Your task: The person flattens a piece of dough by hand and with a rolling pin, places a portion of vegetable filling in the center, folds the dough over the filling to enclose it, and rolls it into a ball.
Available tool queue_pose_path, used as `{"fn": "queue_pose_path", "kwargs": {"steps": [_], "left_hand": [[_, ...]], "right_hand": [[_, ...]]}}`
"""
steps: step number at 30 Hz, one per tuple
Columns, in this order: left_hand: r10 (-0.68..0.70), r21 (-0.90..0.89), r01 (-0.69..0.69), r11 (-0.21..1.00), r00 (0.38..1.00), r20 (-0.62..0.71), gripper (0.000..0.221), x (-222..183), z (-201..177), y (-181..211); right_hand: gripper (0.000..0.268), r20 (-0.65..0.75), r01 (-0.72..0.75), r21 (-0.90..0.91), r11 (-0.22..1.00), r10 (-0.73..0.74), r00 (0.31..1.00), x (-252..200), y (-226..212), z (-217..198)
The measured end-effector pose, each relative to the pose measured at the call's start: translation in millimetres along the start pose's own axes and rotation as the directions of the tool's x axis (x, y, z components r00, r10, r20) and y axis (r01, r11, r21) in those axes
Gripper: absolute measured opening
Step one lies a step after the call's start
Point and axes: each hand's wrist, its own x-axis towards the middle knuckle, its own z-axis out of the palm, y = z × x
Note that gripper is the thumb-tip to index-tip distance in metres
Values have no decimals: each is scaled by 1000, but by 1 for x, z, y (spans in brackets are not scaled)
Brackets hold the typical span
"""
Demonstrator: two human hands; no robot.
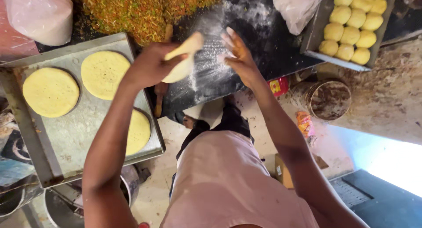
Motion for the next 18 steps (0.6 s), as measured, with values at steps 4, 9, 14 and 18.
{"fn": "queue_pose_path", "kwargs": {"steps": [4, 9, 14, 18], "left_hand": [[-110, -68, 120, 990, 984, 137, 36, 34, 29, -17], [-153, 111, 137, 984, 978, 145, 37, 56, 48, -54], [37, 512, -73, 856, 996, 79, 47, 25, 113, -90], [-110, 578, 67, 813, 993, 40, 51, -14, 168, -111]], "right_hand": [[73, 89, -149, -195, 969, 169, 981, 19, -45, 0], [19, 54, 15, -766, 643, 41, 998, 35, -58, -33], [20, 387, 499, -804, 325, -352, 852, 22, -32, -79], [26, 349, 416, -885, 207, -296, 889, 5, -7, -98]]}}
